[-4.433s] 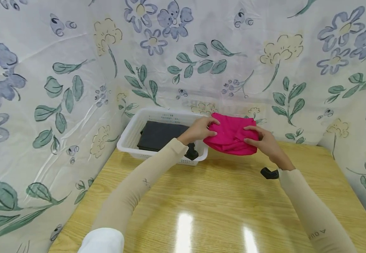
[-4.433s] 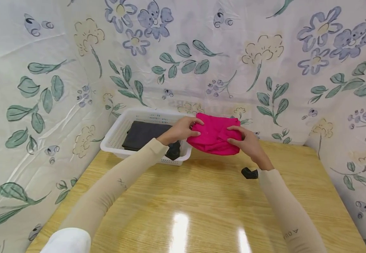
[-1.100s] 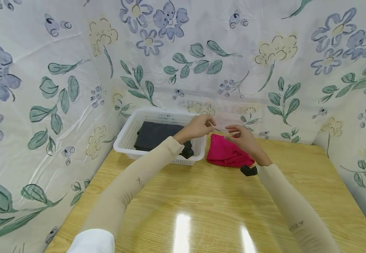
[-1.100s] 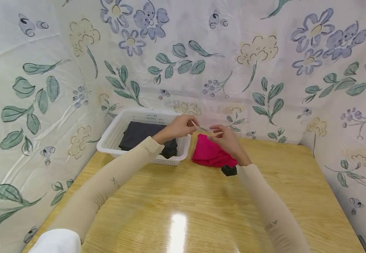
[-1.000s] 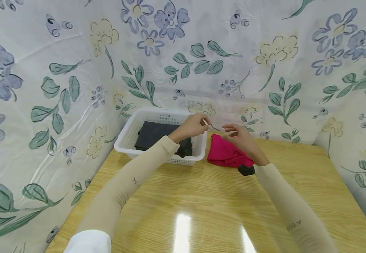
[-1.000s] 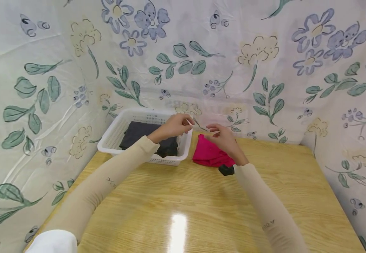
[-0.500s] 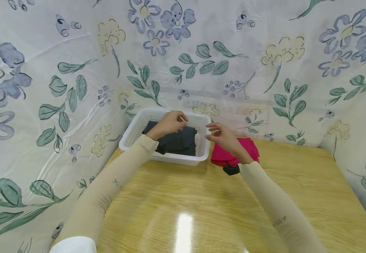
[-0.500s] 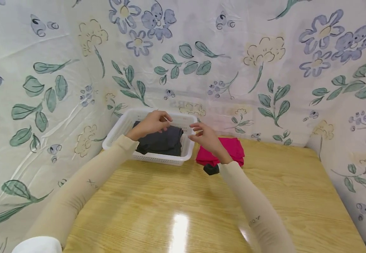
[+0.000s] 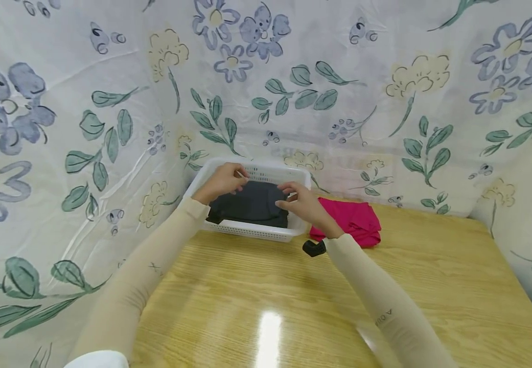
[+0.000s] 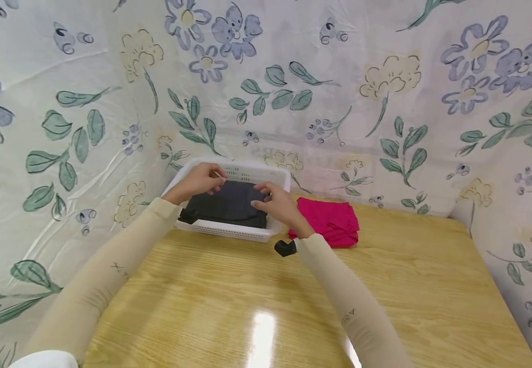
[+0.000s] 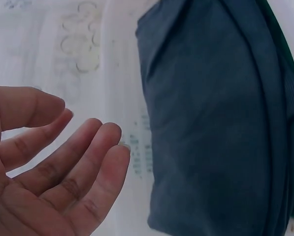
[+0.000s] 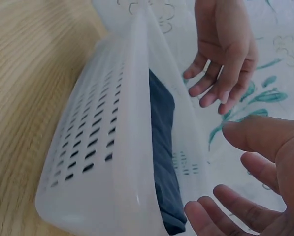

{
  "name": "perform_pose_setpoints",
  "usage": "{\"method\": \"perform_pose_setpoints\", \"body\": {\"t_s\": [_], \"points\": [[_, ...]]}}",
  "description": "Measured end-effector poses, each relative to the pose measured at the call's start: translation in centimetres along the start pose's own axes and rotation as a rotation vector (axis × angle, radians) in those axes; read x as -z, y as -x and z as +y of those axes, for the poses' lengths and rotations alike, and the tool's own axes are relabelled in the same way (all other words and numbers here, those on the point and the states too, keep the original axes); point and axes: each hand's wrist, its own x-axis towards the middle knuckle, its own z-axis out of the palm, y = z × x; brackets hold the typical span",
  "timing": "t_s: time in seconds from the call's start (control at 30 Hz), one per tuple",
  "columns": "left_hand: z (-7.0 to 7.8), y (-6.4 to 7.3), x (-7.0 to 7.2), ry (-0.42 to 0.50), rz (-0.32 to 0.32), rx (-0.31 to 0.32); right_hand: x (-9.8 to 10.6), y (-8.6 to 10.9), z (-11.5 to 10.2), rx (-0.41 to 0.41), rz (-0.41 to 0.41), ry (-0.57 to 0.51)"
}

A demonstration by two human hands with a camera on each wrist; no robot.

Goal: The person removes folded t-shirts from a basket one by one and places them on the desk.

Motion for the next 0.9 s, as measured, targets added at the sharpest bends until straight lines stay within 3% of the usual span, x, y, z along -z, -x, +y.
{"method": "perform_pose_setpoints", "body": {"t_s": [0.17,0.5,0.7,0.9], "points": [[-0.8,0.5,0.9,-0.007,0.014,0.019,-1.0,-0.5,-0.2,-0.015,0.016,0.053],[-2.8,0.8,2.2,-0.038,0.005,0.12,-1.9,-1.3,-0.2,-0.046,0.06,0.079],[-3.8,1.0,2.5,-0.044,-0.059,0.191,-2.6,-1.7,-0.4,-0.093,0.075,0.123],[-4.1,1.2,2.7,-0.076,-0.118,0.24,-3.0,-2.1,-0.6,-0.194,0.024,0.075]]}}
